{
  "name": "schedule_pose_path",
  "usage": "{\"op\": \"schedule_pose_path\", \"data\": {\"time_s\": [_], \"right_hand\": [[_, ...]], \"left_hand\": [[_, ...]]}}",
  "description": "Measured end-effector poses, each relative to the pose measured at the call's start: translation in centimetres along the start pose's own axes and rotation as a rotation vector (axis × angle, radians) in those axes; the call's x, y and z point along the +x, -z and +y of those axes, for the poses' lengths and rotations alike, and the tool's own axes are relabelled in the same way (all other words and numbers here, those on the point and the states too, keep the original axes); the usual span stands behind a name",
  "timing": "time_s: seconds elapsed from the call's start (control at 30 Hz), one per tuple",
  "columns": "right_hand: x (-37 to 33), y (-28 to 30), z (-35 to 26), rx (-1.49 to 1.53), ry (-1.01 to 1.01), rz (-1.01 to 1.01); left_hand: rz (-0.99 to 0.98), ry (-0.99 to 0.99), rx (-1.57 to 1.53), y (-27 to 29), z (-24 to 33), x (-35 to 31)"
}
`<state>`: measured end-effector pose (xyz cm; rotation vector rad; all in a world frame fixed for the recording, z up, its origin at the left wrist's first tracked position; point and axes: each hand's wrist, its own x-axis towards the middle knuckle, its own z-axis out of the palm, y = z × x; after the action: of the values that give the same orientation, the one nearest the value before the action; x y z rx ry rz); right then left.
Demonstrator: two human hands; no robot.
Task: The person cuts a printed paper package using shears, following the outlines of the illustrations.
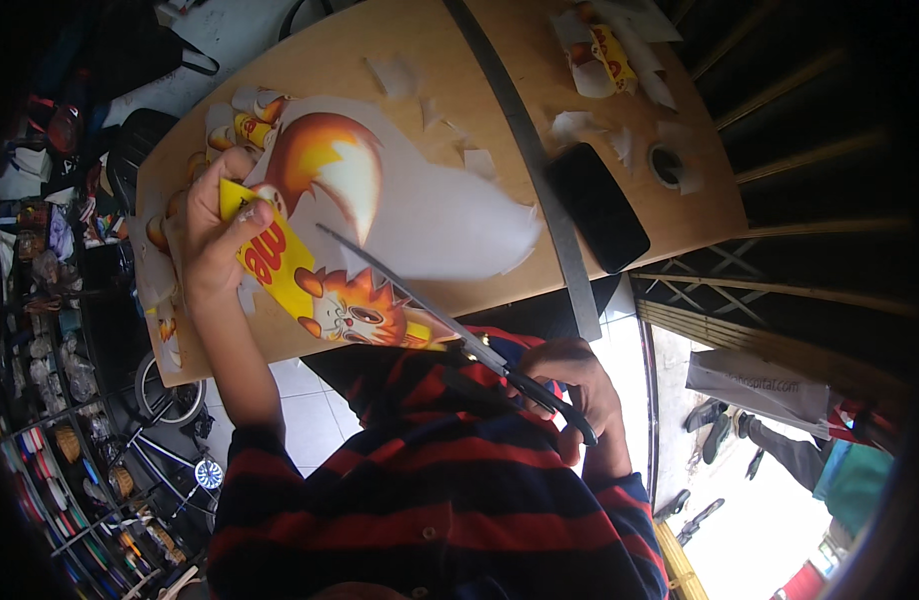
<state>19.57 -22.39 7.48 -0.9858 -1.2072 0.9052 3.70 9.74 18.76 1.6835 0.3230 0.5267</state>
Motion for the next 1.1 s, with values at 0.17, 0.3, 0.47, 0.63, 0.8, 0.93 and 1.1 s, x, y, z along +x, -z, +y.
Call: {"op": "schedule_pose_path", "data": {"time_s": [0.17, 0.3, 0.47, 0.63, 0.8, 0.93, 1.1], "right_hand": [[0.5, 0.1, -1.4, 0.11, -0.187, -0.029], [1.4, -0.2, -2.9, 0.076, -0.806, -0.049], [0.9, -0.1, -1.4, 0.143, -0.519, -0.163], [0.8, 0.0, -0.4, 0.025, -0.298, -0.252], [0.6, 0.1, -0.4, 0.161, -0.286, -0.317], [-0.9, -0.9, 1.0, 0.386, -0.391, -0.258], [-1.2, -1.5, -0.5, 0.502, -0.612, -0.25]], "left_hand": [[-0.087, -0.028, 0.047, -0.6, 1.8, 1.7], [-0.012, -0.122, 0.043, -1.0, 1.6, 1.5], [0.057, -0.113, 0.023, -1.0, 0.5, 0.9], [0.095, -0.125, 0.037, -1.0, -0.2, 0.6], [0.074, -0.138, 0.086, -0.8, -0.4, 0.3], [0.119, 0.129, 0.081, -1.4, -0.5, 0.7], [0.071, 0.346, 0.11, -0.8, -2.9, 0.6]]}}
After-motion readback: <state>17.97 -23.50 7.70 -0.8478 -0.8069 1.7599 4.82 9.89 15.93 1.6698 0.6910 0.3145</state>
